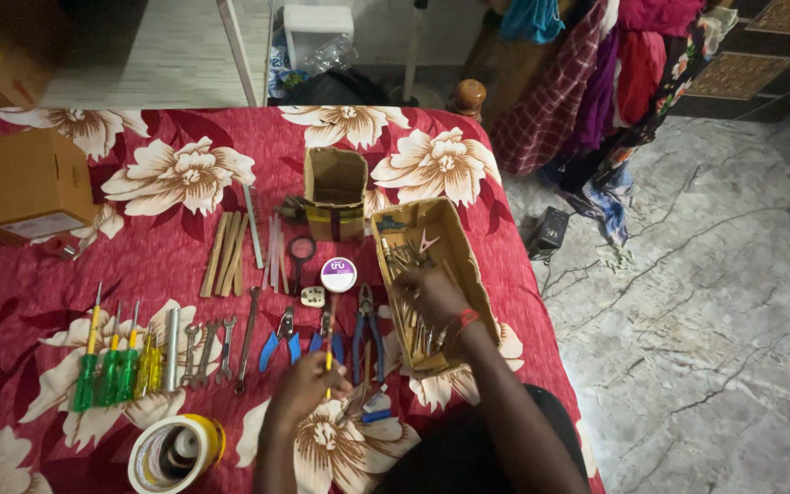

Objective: The person sorts small hardware and tools from a cardboard box onto a floral bedsheet, arranging screwdrivers, pliers, wrenches, and other items into neat rows. They then place selected tools into a smaller box.

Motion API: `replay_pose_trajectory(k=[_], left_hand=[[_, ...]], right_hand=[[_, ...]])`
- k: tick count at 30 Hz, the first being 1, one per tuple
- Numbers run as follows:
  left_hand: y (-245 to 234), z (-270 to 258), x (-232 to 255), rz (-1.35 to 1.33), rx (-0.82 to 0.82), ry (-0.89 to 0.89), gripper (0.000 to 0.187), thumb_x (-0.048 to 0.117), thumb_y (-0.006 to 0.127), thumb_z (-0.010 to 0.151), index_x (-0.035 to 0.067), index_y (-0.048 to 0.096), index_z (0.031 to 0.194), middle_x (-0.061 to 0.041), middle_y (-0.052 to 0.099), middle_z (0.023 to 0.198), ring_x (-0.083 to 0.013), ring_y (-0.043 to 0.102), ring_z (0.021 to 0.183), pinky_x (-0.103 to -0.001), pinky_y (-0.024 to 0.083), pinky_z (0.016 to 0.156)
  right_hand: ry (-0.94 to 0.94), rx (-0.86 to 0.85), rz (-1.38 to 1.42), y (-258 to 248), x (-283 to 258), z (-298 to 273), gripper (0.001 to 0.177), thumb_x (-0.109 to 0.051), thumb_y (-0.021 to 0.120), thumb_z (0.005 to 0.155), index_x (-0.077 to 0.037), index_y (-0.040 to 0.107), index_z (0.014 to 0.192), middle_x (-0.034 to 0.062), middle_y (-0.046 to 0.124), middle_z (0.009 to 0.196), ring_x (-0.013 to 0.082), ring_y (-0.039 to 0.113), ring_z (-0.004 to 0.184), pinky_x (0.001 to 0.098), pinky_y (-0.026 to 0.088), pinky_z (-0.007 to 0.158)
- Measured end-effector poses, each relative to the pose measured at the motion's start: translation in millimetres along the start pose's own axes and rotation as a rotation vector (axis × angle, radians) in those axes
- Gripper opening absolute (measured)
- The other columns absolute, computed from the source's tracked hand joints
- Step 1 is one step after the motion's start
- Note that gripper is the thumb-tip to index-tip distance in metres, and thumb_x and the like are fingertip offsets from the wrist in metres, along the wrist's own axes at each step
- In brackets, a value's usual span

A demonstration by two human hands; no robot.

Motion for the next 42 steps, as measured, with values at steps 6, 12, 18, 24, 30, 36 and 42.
replay_pose_trajectory(k=[6, 12, 18, 24, 30, 36, 42], left_hand=[[18.5, -12.9, 9.4, 0.321, 0.011, -0.179, 0.022, 0.024, 0.067, 0.095, 0.003, 0.067, 0.102, -0.012, 0.08, 0.081, -0.0222, 0.076, 0.066, -0.037, 0.055, 0.057], [18.7, -29.6, 31.4, 0.721, -0.039, -0.2, 0.033, 0.043, 0.075, 0.086, 0.012, 0.07, 0.097, -0.007, 0.076, 0.078, -0.0246, 0.076, 0.074, -0.043, 0.056, 0.073], [5.4, -38.5, 46.6, 0.899, -0.047, -0.11, 0.039, 0.051, 0.08, 0.079, 0.013, 0.076, 0.085, -0.011, 0.077, 0.09, -0.0279, 0.074, 0.085, -0.043, 0.056, 0.079], [-2.2, -43.5, 74.5, 0.609, 0.162, 0.074, 0.041, 0.044, 0.077, 0.082, 0.013, 0.068, 0.108, -0.008, 0.079, 0.098, -0.0252, 0.077, 0.091, -0.04, 0.058, 0.079], [7.9, -59.5, 98.7, 0.521, 0.202, 0.144, 0.042, 0.039, 0.076, 0.083, 0.011, 0.067, 0.114, -0.008, 0.079, 0.099, -0.0248, 0.078, 0.091, -0.038, 0.058, 0.079], [13.6, -62.7, 118.5, 0.487, 0.29, 0.259, 0.041, 0.037, 0.073, 0.087, 0.011, 0.066, 0.117, -0.006, 0.079, 0.1, -0.027, 0.075, 0.094, -0.04, 0.057, 0.078], [22.5, -61.5, 124.7, 0.372, 0.306, 0.314, 0.038, 0.032, 0.073, 0.087, 0.01, 0.066, 0.117, -0.008, 0.079, 0.1, -0.0246, 0.077, 0.088, -0.038, 0.059, 0.073]], right_hand=[[-0.192, 0.196, -0.706, -20.2, 44.2, 18.2, 0.026, -0.018, 0.07, 0.095, -0.018, 0.071, 0.12, 0.0071, 0.067, 0.121, 0.0339, 0.064, 0.113, 0.0484, 0.054, 0.097], [-0.125, 0.412, -0.455, -8.9, 73.0, 43.1, 0.056, -0.022, 0.074, 0.081, -0.017, 0.059, 0.135, 0.0192, 0.046, 0.15, 0.0436, 0.051, 0.129, 0.0486, 0.053, 0.094], [-0.08, 0.471, -0.459, 0.3, 88.9, 57.9, 0.056, -0.028, 0.081, 0.076, -0.016, 0.063, 0.128, 0.0248, 0.048, 0.138, 0.0461, 0.053, 0.122, 0.0504, 0.056, 0.088], [-0.138, 0.573, -0.416, -12.0, 73.8, 45.1, 0.044, -0.035, 0.082, 0.078, -0.008, 0.066, 0.108, 0.0253, 0.053, 0.122, 0.0463, 0.057, 0.106, 0.0541, 0.053, 0.075], [-0.151, 0.602, -0.334, -22.7, 52.2, 32.6, 0.037, -0.035, 0.081, 0.083, -0.004, 0.064, 0.093, 0.0252, 0.055, 0.109, 0.0454, 0.057, 0.099, 0.0534, 0.051, 0.077], [-0.025, 0.602, -0.196, -35.2, 51.6, 24.5, 0.033, -0.029, 0.08, 0.078, -0.004, 0.068, 0.097, 0.0182, 0.062, 0.111, 0.0408, 0.06, 0.102, 0.0494, 0.053, 0.084], [-0.237, 0.525, -0.394, -20.6, 78.0, 35.3, 0.04, -0.032, 0.082, 0.076, 0.001, 0.072, 0.097, 0.0196, 0.064, 0.11, 0.0408, 0.056, 0.114, 0.0473, 0.053, 0.093]])
Point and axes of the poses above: each hand's wrist, its own z-axis towards the middle knuckle, its own y-axis out of the palm, x = y × z, the point moved 6 cm from there along z, towards the middle knuckle
